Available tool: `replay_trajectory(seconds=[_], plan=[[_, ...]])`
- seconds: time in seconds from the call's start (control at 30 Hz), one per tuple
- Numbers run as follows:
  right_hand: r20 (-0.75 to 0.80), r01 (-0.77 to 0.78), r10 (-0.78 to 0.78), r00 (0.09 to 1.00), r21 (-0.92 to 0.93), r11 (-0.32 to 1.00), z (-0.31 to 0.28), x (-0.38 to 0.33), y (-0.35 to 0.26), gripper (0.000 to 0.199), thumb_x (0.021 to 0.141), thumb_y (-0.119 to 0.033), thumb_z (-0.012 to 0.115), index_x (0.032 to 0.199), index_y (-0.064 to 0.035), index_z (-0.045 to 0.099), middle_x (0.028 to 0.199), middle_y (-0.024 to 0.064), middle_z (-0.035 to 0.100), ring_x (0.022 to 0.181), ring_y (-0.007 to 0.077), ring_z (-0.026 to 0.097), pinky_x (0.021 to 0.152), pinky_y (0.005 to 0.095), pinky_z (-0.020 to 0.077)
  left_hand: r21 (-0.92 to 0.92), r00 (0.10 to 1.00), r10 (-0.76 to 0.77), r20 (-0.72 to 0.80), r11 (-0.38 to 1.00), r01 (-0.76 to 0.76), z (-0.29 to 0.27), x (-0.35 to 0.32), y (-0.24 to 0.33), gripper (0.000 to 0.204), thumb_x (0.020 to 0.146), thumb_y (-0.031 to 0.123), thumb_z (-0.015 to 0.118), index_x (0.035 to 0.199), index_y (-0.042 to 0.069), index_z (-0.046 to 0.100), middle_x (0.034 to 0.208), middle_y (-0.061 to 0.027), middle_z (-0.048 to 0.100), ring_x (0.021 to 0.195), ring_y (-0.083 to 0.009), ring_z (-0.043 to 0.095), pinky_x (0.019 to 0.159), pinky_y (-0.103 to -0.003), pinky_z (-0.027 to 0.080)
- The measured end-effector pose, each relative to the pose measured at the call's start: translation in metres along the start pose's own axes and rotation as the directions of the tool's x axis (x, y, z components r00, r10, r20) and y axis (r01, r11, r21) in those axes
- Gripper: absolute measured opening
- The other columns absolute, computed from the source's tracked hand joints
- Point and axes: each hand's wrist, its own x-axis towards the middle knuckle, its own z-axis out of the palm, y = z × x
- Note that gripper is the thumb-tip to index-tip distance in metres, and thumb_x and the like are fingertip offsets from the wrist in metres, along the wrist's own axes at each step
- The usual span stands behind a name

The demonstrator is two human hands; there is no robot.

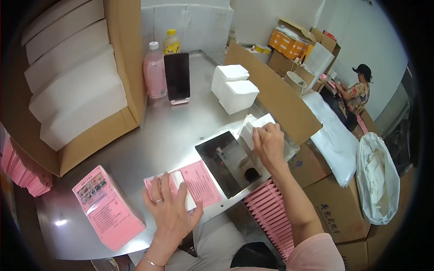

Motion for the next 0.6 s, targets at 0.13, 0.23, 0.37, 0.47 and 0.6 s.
replay_trajectory(seconds=[0.13, 0.23, 0.37, 0.47, 0.6], plan=[[0.009, 0.0, 0.0, 1.0, 0.044, 0.999, 0.001, -0.001, 0.001, 0.012, 0.087, -0.013, 0.068, 0.085, -0.0031, 0.073, 0.081, 0.0114, 0.058, 0.084, 0.0303, 0.056, 0.071, 0.0434, 0.044, -0.016, 0.998, -0.028, -0.054, 0.999, 0.027, -0.002, -0.001, -0.001, 0.052, 0.074, 0.042, 0.076, 0.11, 0.006, 0.066, 0.131, -0.0232, 0.047, 0.128, -0.0438, 0.039, 0.106, -0.06, 0.024], [-0.039, 0.047, -0.044, 0.998, 0.084, 0.995, 0.0, -0.006, 0.005, 0.009, 0.087, -0.012, 0.069, 0.087, -0.0026, 0.072, 0.081, 0.0114, 0.057, 0.084, 0.0299, 0.056, 0.071, 0.0436, 0.0442, -0.009, 0.993, -0.121, -0.003, 0.993, 0.121, -0.004, -0.005, -0.004, 0.049, 0.075, 0.041, 0.077, 0.106, 0.005, 0.065, 0.126, -0.0193, 0.051, 0.122, -0.0433, 0.042, 0.1, -0.059, 0.03], [-0.051, 0.016, -0.007, 0.999, 0.176, 0.984, 0.0, -0.01, 0.015, 0.02, 0.081, -0.003, 0.069, 0.101, -0.0025, 0.072, 0.089, 0.0138, 0.06, 0.088, 0.0311, 0.058, 0.077, 0.043, 0.0466, -0.053, 0.979, -0.173, 0.106, 0.982, 0.18, -0.017, -0.011, -0.006, 0.047, 0.079, 0.043, 0.076, 0.104, 0.005, 0.065, 0.119, -0.0158, 0.056, 0.103, -0.0397, 0.049, 0.082, -0.054, 0.042], [-0.081, 0.018, -0.002, 0.997, 0.195, 0.981, -0.011, -0.009, 0.012, 0.035, 0.077, 0.003, 0.067, 0.111, -0.003, 0.07, 0.1, 0.0161, 0.063, 0.095, 0.0332, 0.06, 0.084, 0.0437, 0.0481, -0.034, 0.994, -0.102, 0.029, 0.994, 0.103, -0.004, -0.016, -0.001, 0.04, 0.082, 0.034, 0.074, 0.107, 0.004, 0.064, 0.111, -0.0164, 0.057, 0.089, -0.0335, 0.055, 0.068, -0.047, 0.048], [-0.107, 0.339, -0.327, 0.939, 0.459, 0.821, -0.016, -0.044, -0.06, 0.047, 0.08, 0.001, 0.058, 0.126, 0.0015, 0.061, 0.123, 0.0216, 0.063, 0.115, 0.0412, 0.059, 0.1, 0.049, 0.0478, -0.204, 0.995, -0.018, 0.102, 0.978, 0.038, -0.002, -0.021, 0.004, 0.05, 0.077, 0.024, 0.073, 0.121, 0.004, 0.061, 0.101, -0.015, 0.056, 0.085, -0.031, 0.059, 0.064, -0.046, 0.051]])
